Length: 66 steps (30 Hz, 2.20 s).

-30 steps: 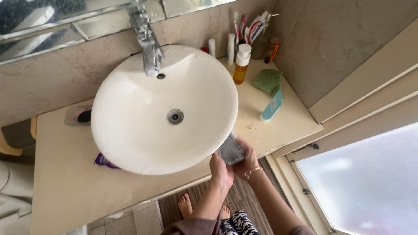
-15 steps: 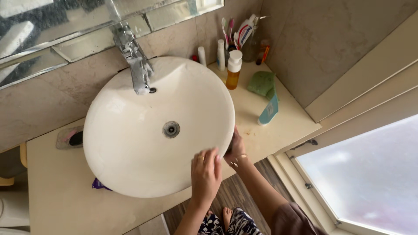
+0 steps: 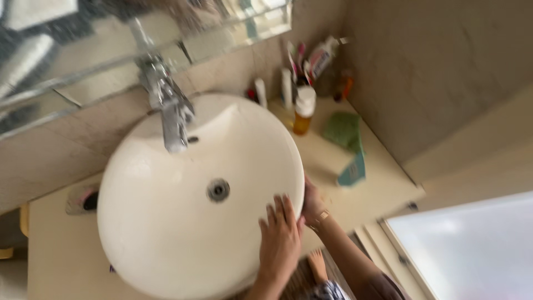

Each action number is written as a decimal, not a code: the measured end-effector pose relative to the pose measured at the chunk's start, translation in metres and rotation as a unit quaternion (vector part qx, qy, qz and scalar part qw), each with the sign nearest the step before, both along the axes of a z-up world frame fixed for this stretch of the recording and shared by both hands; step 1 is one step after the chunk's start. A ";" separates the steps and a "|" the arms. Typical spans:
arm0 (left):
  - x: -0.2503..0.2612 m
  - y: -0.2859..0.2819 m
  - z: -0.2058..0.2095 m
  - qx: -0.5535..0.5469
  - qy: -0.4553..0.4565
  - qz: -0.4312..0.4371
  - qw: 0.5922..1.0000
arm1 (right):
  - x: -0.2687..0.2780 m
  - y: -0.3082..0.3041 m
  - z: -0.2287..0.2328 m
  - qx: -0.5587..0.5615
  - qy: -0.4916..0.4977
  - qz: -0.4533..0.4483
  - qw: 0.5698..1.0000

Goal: The person scrubs a white bathroom sink with a gray cloth, rinses the cloth under running water, and wipes the sink basin and faucet. The person also removes the drain stopper, rinses it, and places it back. The task is performed in a bathroom with a mirror and various toiletries visible.

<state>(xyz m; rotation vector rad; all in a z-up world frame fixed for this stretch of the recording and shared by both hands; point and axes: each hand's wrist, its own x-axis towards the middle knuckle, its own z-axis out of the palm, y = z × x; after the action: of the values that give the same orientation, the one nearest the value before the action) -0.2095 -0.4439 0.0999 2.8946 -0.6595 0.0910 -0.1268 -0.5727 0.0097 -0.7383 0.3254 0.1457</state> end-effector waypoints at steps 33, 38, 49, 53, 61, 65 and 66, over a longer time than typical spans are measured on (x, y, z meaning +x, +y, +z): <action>0.030 -0.040 -0.054 -0.011 0.088 0.104 0.991 | 0.314 -0.012 -0.060 -0.100 -0.156 0.280 0.942; 0.032 -0.041 -0.051 -0.020 0.089 0.098 0.991 | 0.303 -0.021 -0.020 -0.232 -0.145 0.318 0.908; 0.034 -0.039 -0.048 -0.016 0.061 0.097 0.993 | 0.373 0.003 -0.077 -0.151 -0.173 0.327 0.917; 0.030 -0.039 -0.042 -0.009 0.046 0.097 0.994 | 0.310 -0.025 -0.142 -0.031 -0.084 0.280 0.956; 0.032 -0.039 -0.023 -0.030 0.040 0.103 0.993 | 0.206 -0.054 -0.079 -0.112 -0.027 0.242 0.963; 0.032 -0.039 -0.020 -0.065 0.040 0.111 0.991 | 0.225 -0.025 -0.064 -0.068 -0.044 0.222 0.972; 0.031 -0.038 -0.019 -0.066 0.037 0.110 0.991 | 0.220 -0.018 -0.066 -0.058 -0.041 0.221 0.973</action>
<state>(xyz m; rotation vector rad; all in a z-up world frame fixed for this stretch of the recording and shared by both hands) -0.1786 -0.4819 0.0806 2.8157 -0.3086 0.0538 0.0929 -0.5912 -0.0562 -0.9238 0.0866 0.5197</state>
